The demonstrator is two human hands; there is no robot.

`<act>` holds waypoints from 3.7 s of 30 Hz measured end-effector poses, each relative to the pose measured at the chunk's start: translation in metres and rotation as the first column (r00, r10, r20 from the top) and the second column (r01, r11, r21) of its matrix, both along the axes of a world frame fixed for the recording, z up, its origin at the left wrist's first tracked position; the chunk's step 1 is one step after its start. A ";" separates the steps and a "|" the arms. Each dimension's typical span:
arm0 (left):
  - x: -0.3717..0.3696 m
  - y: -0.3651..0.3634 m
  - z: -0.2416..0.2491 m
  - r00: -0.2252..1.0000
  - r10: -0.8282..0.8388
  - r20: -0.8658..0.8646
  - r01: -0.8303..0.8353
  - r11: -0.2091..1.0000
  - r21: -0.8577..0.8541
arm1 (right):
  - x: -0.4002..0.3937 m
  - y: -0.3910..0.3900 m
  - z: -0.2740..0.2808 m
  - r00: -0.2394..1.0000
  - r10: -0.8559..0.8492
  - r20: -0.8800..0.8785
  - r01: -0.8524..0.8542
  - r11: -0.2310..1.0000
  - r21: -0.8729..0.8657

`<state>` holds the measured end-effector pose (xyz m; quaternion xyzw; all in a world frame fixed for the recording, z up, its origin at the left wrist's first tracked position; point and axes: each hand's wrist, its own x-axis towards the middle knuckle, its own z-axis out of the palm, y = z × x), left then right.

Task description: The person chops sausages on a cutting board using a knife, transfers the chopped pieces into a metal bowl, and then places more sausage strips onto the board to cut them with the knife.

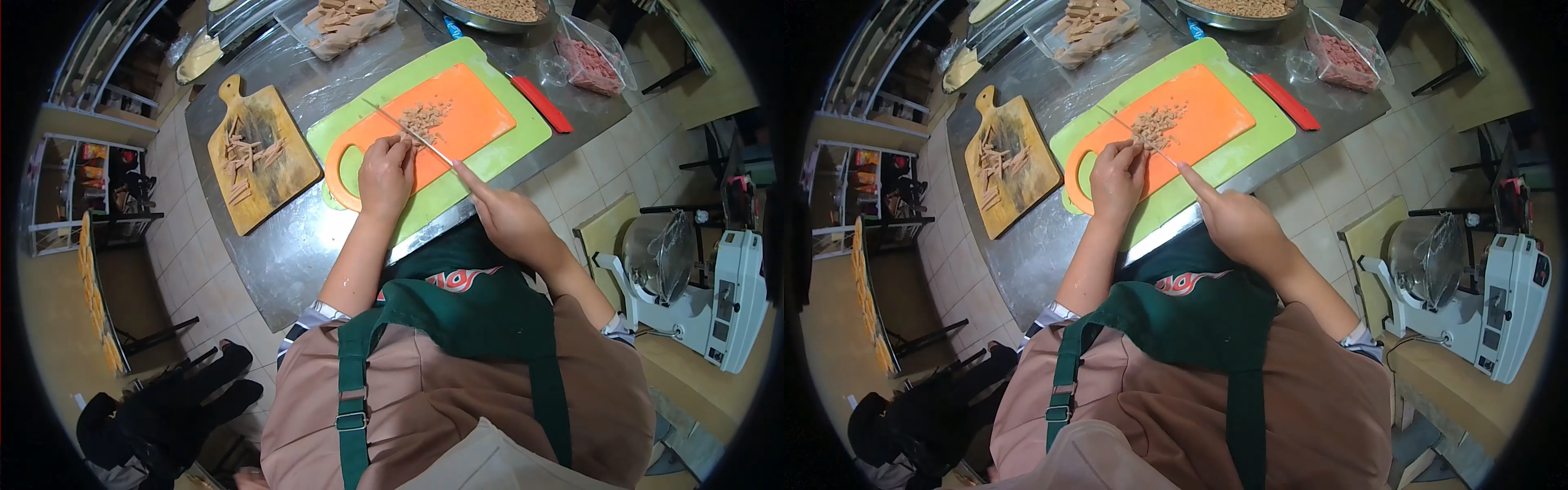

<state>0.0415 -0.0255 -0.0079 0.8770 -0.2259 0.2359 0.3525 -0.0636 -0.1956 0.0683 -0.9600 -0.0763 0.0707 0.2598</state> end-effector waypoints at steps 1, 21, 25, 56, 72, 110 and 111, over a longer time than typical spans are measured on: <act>0.000 0.000 0.000 1.000 0.012 -0.018 -0.012 1.000 0.000 | -0.004 -0.001 -0.001 1.000 -0.002 0.000 0.002 1.000 -0.002; -0.003 0.002 0.003 0.999 0.013 -0.046 -0.011 0.999 0.053 | -0.010 0.005 -0.005 0.992 0.048 0.115 -0.034 0.992 -0.123; -0.003 0.002 0.003 0.998 0.018 -0.055 -0.016 0.999 0.049 | 0.009 0.013 -0.017 0.999 -0.010 -0.049 0.007 0.998 -0.065; -0.008 0.012 0.002 0.999 0.018 -0.032 -0.015 0.997 0.081 | -0.005 0.009 0.011 0.997 0.045 -0.061 -0.051 0.994 -0.094; -0.006 0.012 0.004 1.000 0.023 -0.018 -0.023 0.999 0.035 | -0.006 0.006 0.008 0.997 0.072 0.000 -0.072 0.997 -0.006; -0.016 0.021 0.001 0.999 0.032 -0.005 -0.032 0.995 0.091 | -0.009 0.011 0.002 0.994 0.101 0.031 -0.102 0.994 0.033; -0.016 0.022 0.001 0.999 0.038 -0.022 -0.035 0.995 0.093 | -0.010 0.012 -0.004 0.992 0.109 0.071 -0.112 0.992 0.049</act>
